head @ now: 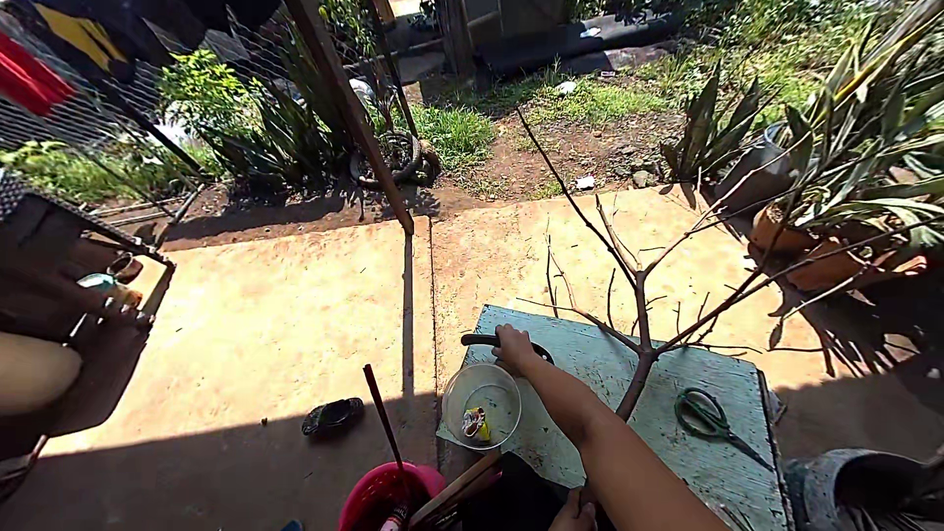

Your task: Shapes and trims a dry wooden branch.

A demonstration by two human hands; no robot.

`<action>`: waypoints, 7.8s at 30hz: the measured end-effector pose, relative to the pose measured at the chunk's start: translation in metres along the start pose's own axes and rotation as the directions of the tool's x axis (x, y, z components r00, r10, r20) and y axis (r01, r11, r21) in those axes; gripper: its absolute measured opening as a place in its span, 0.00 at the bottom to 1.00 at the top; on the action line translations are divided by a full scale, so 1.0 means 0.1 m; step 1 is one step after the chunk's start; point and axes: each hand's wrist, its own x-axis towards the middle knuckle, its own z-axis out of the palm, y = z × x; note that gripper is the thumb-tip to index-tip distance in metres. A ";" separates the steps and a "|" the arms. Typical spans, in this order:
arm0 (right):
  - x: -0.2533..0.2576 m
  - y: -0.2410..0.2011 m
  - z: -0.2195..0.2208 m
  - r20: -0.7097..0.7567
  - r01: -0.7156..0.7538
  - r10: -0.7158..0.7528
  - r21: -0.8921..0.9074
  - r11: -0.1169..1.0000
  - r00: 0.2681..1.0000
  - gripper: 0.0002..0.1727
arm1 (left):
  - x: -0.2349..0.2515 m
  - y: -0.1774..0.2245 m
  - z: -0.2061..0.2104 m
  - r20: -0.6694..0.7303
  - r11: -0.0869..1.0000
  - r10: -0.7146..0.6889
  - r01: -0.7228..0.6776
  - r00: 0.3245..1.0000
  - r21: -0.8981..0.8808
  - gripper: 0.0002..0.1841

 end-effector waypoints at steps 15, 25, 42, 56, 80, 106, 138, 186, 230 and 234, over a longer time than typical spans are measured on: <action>-3.32 1.31 -1.19 -0.382 0.366 0.126 0.921 0.134 0.915 0.19 | 0.25 0.05 0.01 -0.099 0.980 0.080 -0.061 0.992 0.188 0.23; -5.73 1.29 -0.33 -0.544 0.436 0.200 0.803 0.407 0.815 0.40 | 0.18 1.01 0.38 -0.121 1.000 0.000 0.000 0.993 -0.002 0.13; -5.70 1.40 0.63 -0.936 0.161 0.091 0.153 0.975 0.341 0.24 | -1.80 0.98 1.02 -0.107 0.973 0.158 -0.173 0.982 -0.154 0.13; -5.68 0.99 0.91 -0.747 0.226 -0.119 0.043 0.973 0.654 0.32 | -1.91 0.57 1.31 -0.107 0.972 0.185 -0.198 0.977 -0.127 0.05; -5.24 0.97 0.31 -0.323 -0.054 0.070 0.058 0.997 0.944 0.37 | -1.88 0.48 0.90 -0.091 0.990 0.139 -0.138 0.986 0.010 0.15; -5.08 0.94 0.29 -0.236 0.113 -0.118 -0.035 0.993 0.965 0.40 | -1.96 0.43 0.73 -0.100 0.976 0.116 -0.095 0.988 0.197 0.15; -4.48 1.33 0.46 -0.609 0.070 0.316 0.524 0.849 0.727 0.36 | -2.33 0.68 0.88 -0.025 0.990 0.119 -0.121 0.993 -0.073 0.19; -5.29 0.78 0.27 -0.248 0.192 -0.202 -0.068 0.979 0.947 0.39 | -2.02 0.37 0.80 -0.044 0.988 0.153 -0.154 0.987 -0.023 0.10; -4.39 1.36 -0.47 0.048 -0.067 0.093 -0.400 0.914 0.994 0.40 | -1.99 -0.05 0.67 -0.037 0.935 0.048 -0.032 0.998 0.354 0.25; -4.47 1.40 -0.45 -0.095 -0.109 0.105 -0.046 0.993 0.990 0.27 | -1.91 -0.08 0.54 -0.013 0.788 0.146 -0.108 0.989 0.606 0.30</action>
